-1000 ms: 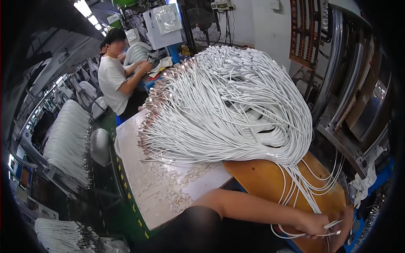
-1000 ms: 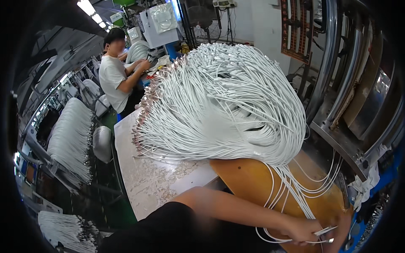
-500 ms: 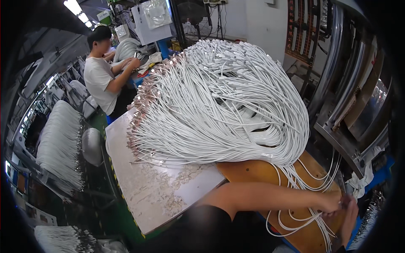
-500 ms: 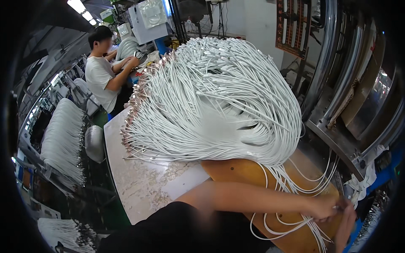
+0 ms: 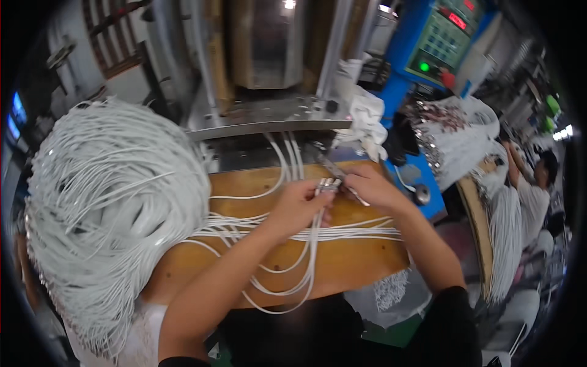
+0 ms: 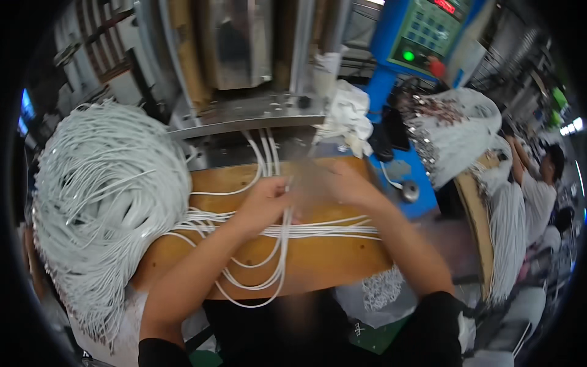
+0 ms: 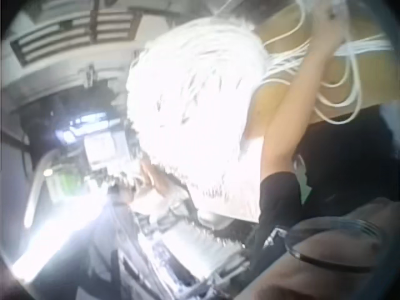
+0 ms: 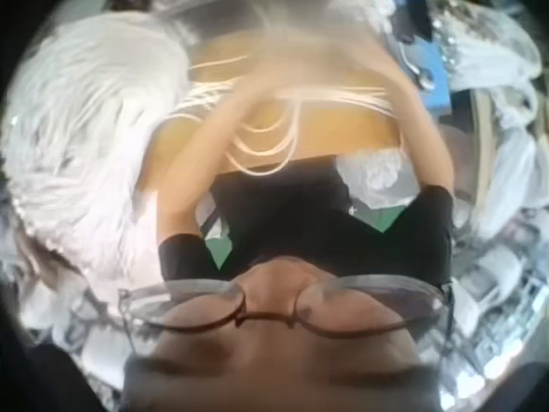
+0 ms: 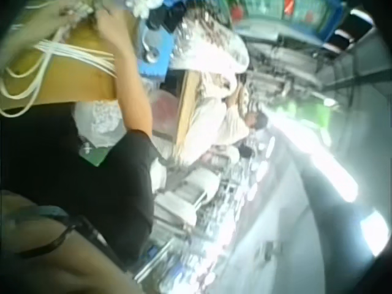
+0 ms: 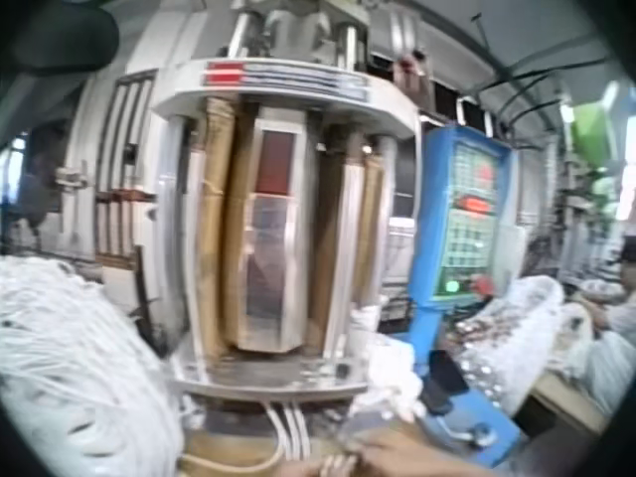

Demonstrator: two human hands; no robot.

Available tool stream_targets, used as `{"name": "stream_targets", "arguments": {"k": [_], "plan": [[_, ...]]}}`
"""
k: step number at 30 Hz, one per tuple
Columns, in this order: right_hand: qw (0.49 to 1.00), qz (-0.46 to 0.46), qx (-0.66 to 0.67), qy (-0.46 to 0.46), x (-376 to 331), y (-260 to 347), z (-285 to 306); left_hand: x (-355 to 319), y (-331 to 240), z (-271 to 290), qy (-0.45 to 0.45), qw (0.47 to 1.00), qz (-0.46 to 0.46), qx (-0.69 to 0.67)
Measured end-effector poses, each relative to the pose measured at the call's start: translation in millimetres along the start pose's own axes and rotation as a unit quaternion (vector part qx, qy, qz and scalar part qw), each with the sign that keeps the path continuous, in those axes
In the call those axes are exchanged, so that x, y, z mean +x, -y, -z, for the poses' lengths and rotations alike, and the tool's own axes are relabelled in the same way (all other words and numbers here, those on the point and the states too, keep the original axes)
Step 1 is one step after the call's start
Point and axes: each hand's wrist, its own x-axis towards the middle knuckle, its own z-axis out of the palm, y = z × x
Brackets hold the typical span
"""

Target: The person molds cable ends by inserting wire connectors into a metal fixture, feeding them into a molding machine, and removing the processed cables.

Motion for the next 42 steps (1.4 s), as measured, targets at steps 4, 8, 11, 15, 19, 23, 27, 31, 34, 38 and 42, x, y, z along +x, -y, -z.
{"name": "stream_targets", "arguments": {"k": [4, 8, 11, 15, 19, 23, 27, 31, 34, 38, 42], "plan": [[0.985, 0.016, 0.14, -0.104, -7, -28, -12, -2, -8, -8, -0.019, 0.996, 0.032, 0.078], [0.995, 0.052, -0.042, -0.071, -8, -45, -5, 0, -9, -13, -0.01, 0.988, 0.061, 0.141], [0.989, 0.106, -0.089, -0.059, -11, -41, -7, 0, -13, -13, 0.012, 0.987, 0.073, 0.145], [0.962, 0.219, -0.146, -0.073, -15, -32, -20, -1, -15, -10, 0.008, 0.988, 0.1, 0.119], [0.987, 0.105, -0.098, -0.07, -12, -36, -19, -3, -8, -9, -0.027, 0.995, 0.038, 0.087], [0.997, 0.053, -0.014, -0.06, -10, -46, -9, -6, -3, -10, -0.066, 0.993, -0.003, 0.098], [0.993, 0.096, -0.044, -0.059, -14, -47, -12, -7, -7, -8, -0.051, 0.995, 0.035, 0.075], [0.969, 0.2, -0.125, -0.067, -16, -39, -20, -7, -8, -6, -0.036, 0.997, 0.039, 0.064], [0.991, 0.121, -0.045, -0.029, -15, -32, -18, -9, -7, -8, -0.068, 0.996, 0.024, 0.045], [0.993, 0.089, -0.082, -0.015, -18, -27, -13, -14, -10, -8, -0.119, 0.984, 0.011, 0.135], [0.967, 0.223, -0.12, -0.013, -25, -28, -10, -16, -13, -7, -0.06, 0.995, 0.035, 0.071]]}}
